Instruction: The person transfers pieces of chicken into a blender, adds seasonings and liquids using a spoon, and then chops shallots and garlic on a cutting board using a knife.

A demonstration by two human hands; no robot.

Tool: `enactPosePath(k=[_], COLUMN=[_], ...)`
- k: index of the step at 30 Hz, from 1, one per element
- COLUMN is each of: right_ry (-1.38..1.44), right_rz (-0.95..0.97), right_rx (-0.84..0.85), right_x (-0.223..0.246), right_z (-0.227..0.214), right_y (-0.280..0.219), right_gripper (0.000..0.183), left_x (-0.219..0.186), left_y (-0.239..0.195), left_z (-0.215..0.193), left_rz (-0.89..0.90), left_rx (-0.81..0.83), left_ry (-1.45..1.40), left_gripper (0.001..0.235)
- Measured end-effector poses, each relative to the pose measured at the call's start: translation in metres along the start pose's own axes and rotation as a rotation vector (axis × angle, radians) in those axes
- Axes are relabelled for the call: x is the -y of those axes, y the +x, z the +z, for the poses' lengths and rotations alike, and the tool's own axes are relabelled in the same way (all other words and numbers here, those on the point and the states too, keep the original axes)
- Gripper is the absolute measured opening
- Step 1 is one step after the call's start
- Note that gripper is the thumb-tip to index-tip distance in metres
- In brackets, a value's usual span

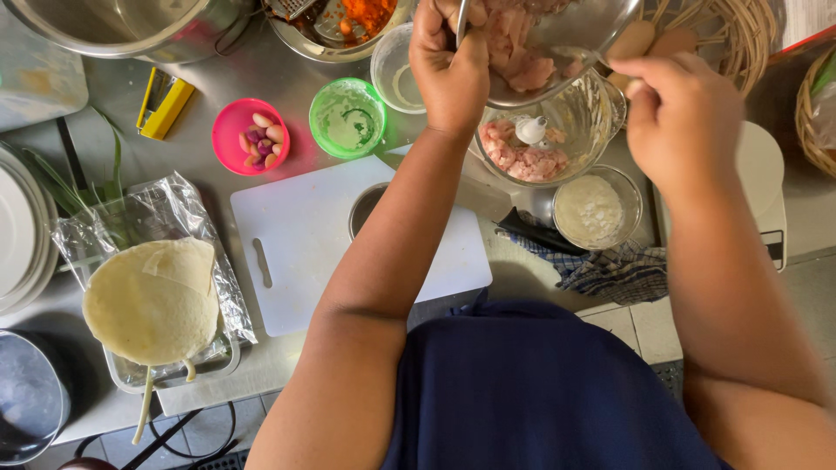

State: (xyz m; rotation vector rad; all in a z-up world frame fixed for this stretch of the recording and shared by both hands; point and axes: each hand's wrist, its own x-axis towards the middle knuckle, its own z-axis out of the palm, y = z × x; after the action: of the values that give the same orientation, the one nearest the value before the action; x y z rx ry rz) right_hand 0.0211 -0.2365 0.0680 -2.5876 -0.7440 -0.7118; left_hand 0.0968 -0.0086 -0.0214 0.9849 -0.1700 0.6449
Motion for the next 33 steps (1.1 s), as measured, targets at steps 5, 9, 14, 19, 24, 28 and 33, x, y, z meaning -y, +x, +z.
enactPosePath(k=[5, 9, 14, 19, 24, 28, 33], right_ry=[0.204, 0.149, 0.108, 0.011, -0.040, -0.095, -0.157], right_rz=[0.067, 0.035, 0.048, 0.049, 0.027, 0.044, -0.027], right_rx=[-0.028, -0.043, 0.085, 0.170, 0.157, 0.163, 0.080], right_x=[-0.016, -0.011, -0.008, -0.020, -0.027, -0.018, -0.014], right_z=[0.055, 0.066, 0.058, 0.042, 0.024, 0.004, -0.015], right_y=[0.004, 0.009, 0.010, 0.004, -0.002, -0.001, -0.006], right_gripper=[0.037, 0.036, 0.034, 0.035, 0.037, 0.039, 0.031], left_x=[-0.004, -0.003, -0.003, 0.002, 0.015, 0.020, 0.022], left_y=[0.003, 0.003, 0.003, 0.007, 0.010, 0.013, 0.013], left_z=[-0.001, 0.002, 0.008, 0.002, 0.007, 0.007, 0.004], left_rz=[-0.002, 0.056, -0.067, 0.001, 0.005, 0.018, -0.018], left_rx=[0.046, 0.055, -0.010, -0.031, -0.014, 0.017, 0.003], left_ry=[-0.027, -0.033, -0.146, 0.035, 0.011, -0.002, 0.001], left_gripper=[0.031, 0.032, 0.030, 0.029, 0.028, 0.029, 0.028])
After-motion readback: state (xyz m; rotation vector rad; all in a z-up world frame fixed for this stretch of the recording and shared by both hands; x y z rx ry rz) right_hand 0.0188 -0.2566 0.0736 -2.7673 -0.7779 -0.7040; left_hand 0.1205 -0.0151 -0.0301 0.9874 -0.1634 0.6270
